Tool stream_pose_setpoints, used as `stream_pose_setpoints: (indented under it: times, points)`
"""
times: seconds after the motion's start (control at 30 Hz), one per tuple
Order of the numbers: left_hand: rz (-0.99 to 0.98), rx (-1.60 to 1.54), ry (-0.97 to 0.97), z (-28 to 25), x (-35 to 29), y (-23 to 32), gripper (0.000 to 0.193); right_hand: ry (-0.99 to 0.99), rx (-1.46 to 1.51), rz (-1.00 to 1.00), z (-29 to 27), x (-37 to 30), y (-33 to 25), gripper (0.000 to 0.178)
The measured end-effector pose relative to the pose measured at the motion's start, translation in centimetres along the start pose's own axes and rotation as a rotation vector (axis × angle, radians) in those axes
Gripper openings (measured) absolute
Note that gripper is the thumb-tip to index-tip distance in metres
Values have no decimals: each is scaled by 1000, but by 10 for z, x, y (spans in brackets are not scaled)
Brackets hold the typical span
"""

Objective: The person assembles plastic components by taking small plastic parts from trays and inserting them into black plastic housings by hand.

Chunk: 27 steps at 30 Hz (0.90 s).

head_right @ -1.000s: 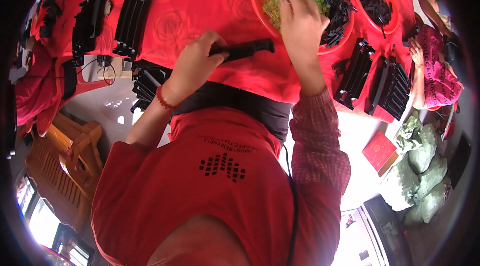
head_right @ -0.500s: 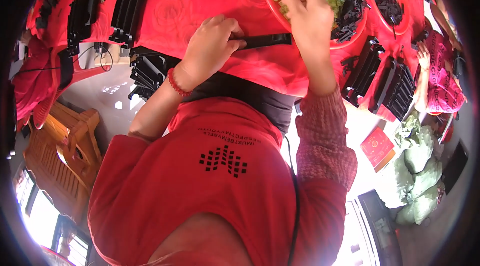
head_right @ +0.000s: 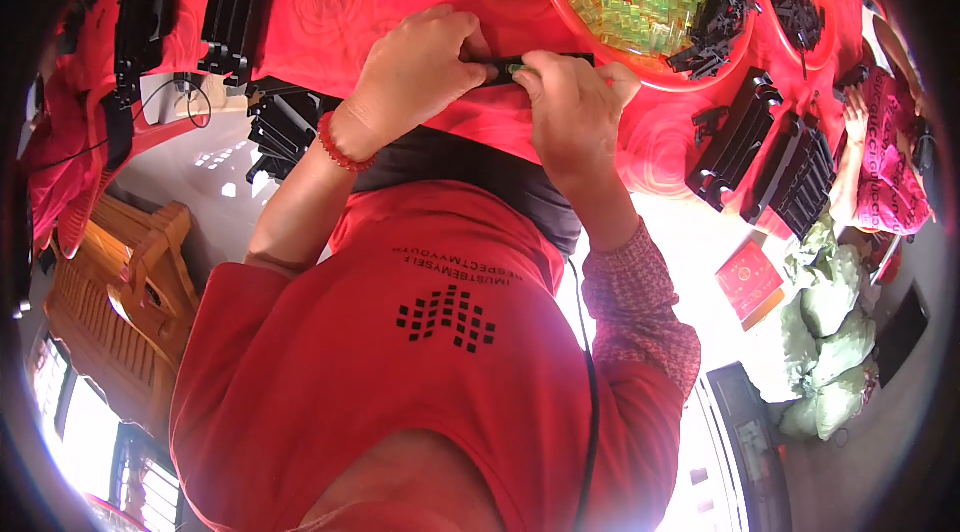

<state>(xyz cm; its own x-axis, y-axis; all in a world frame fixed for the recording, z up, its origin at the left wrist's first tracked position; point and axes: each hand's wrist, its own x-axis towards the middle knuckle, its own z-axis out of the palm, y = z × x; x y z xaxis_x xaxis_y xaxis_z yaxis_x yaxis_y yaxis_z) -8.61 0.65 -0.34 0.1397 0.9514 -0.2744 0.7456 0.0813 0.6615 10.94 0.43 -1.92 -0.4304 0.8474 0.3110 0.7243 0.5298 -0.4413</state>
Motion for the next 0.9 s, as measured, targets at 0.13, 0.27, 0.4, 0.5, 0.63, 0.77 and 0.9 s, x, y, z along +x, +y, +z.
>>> stream_pose_setpoints:
  times: [0.13, 0.27, 0.4, 0.5, 0.63, 0.77, 0.9]
  points:
    - [8, 19, 3, 1, 1, -2, 20, -7, -54, -122, -2, 4, 0, 14]
    - [8, 9, -2, 0, 1, -1, 20, 15, -64, -144, -1, 4, 1, 13]
    - [-3, 27, -5, 1, 1, -1, 20, 8, -41, -153, -2, 6, 2, 11]
    - [-5, 33, -6, 1, 1, -1, 20, -10, -9, -157, -3, 6, 3, 9]
    - [2, 21, -1, 2, 1, -2, 19, -34, 13, -173, -2, 6, 5, 14]
    - [4, 7, 10, 2, 1, 0, 18, -42, 2, -194, -3, 8, 2, 16]
    - [21, 20, 0, 3, 3, -2, 17, -51, -27, -205, -3, 9, -3, 16]
